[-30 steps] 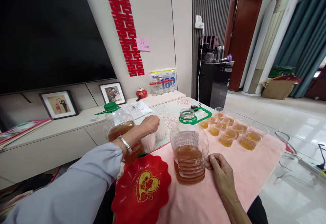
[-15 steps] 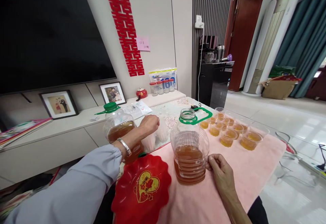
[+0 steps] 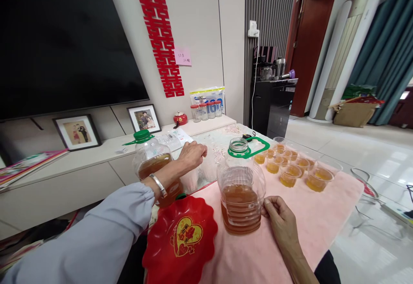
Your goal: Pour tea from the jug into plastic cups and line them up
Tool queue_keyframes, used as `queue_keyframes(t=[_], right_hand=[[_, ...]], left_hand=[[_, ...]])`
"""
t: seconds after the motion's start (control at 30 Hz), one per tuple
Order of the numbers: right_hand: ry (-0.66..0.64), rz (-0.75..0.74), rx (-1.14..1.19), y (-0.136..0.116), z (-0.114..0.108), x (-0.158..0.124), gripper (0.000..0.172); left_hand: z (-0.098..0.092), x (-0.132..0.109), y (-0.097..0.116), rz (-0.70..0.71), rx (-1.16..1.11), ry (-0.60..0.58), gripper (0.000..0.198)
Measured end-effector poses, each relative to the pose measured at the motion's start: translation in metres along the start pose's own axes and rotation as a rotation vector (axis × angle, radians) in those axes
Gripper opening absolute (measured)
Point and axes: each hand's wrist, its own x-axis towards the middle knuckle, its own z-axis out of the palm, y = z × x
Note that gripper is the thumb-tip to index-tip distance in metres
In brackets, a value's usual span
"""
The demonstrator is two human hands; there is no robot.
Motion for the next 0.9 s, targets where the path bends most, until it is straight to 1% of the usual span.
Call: queue_keyframes(t=[0.13, 0.33, 0.6, 0.73, 0.9], right_hand=[[-0.007, -0.002, 0.003, 0.000, 0.000, 0.000, 0.030], [-0.019, 0.013, -0.006, -0.004, -0.001, -0.001, 0.029], [-0.027, 0.000, -0.018, -0.001, -0.002, 0.000, 0.030], [-0.039, -0.014, -0.026, 0.000, -0.003, 0.001, 0.029], [-0.040, -0.027, -0.034, 0.002, -0.004, 0.001, 0.030]], left_hand=[[-0.003, 0.000, 0.000, -0.001, 0.010, -0.026, 0.025], [0.001, 0.001, 0.001, 0.001, 0.048, -0.111, 0.028], [0.003, 0.008, -0.002, 0.020, -0.003, -0.187, 0.030], [0.008, 0.012, -0.006, 0.005, -0.032, -0.184, 0.019], [0.009, 0.013, -0.005, -0.034, -0.059, -0.161, 0.014]])
